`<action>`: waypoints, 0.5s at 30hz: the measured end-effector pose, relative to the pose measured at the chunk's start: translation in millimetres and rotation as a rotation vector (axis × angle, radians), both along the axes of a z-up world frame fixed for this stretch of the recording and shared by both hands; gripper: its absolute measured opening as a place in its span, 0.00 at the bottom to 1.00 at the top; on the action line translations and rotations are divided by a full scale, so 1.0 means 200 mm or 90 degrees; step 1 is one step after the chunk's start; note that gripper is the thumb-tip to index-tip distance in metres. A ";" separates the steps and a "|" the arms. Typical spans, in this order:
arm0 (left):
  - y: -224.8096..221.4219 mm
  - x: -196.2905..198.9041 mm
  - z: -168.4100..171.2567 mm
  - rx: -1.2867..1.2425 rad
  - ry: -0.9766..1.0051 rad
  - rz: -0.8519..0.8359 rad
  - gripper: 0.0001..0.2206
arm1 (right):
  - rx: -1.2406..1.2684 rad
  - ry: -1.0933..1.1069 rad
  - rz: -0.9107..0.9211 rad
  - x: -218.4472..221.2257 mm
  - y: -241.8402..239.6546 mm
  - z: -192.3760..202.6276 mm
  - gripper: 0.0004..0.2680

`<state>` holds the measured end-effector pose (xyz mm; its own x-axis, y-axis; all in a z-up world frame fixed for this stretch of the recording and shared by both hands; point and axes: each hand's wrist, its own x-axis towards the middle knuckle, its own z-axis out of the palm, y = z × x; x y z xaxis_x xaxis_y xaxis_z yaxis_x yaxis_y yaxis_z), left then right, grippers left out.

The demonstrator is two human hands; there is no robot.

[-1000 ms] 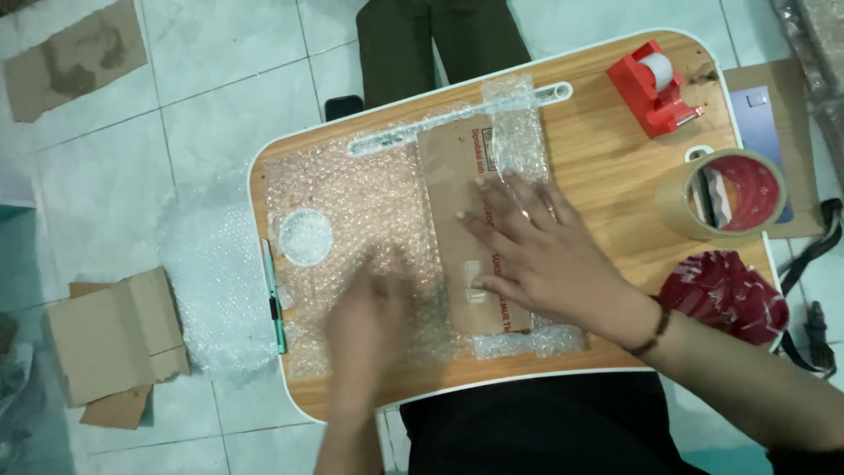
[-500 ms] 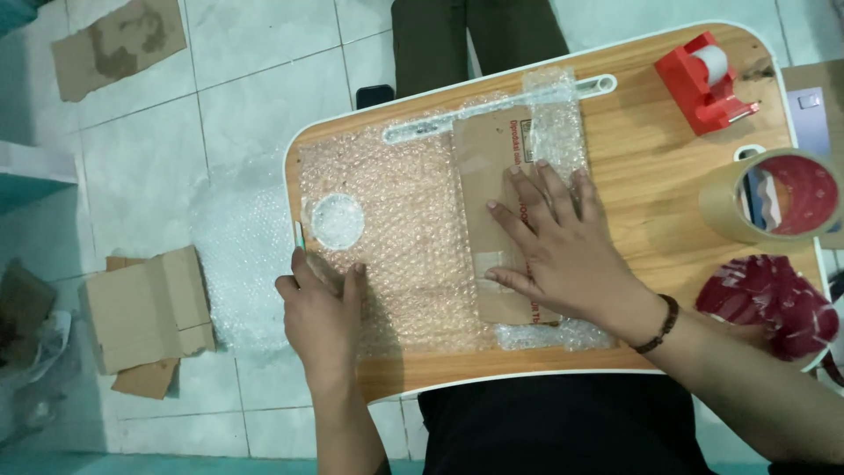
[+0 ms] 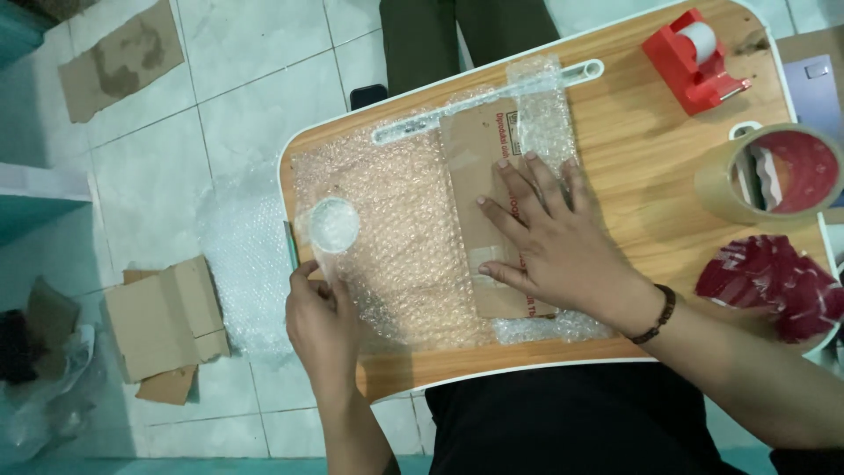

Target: Wrapping a cardboard box in bubble wrap and securing it with tape

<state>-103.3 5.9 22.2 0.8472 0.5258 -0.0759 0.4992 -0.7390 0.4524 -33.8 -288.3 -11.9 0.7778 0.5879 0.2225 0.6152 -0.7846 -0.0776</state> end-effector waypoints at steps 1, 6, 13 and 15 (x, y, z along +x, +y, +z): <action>-0.02 0.00 0.04 -0.038 -0.018 0.007 0.16 | -0.002 -0.004 -0.001 0.00 0.00 0.00 0.29; -0.09 0.00 0.25 -0.159 -0.090 -0.019 0.11 | -0.003 -0.033 -0.001 -0.01 0.00 0.00 0.29; -0.25 0.11 0.51 -0.416 -0.070 -0.250 0.08 | 0.008 -0.011 -0.016 -0.01 0.01 -0.02 0.30; -0.29 0.14 0.51 -0.511 -0.086 -0.330 0.09 | 0.019 -0.013 -0.018 -0.01 0.00 -0.03 0.30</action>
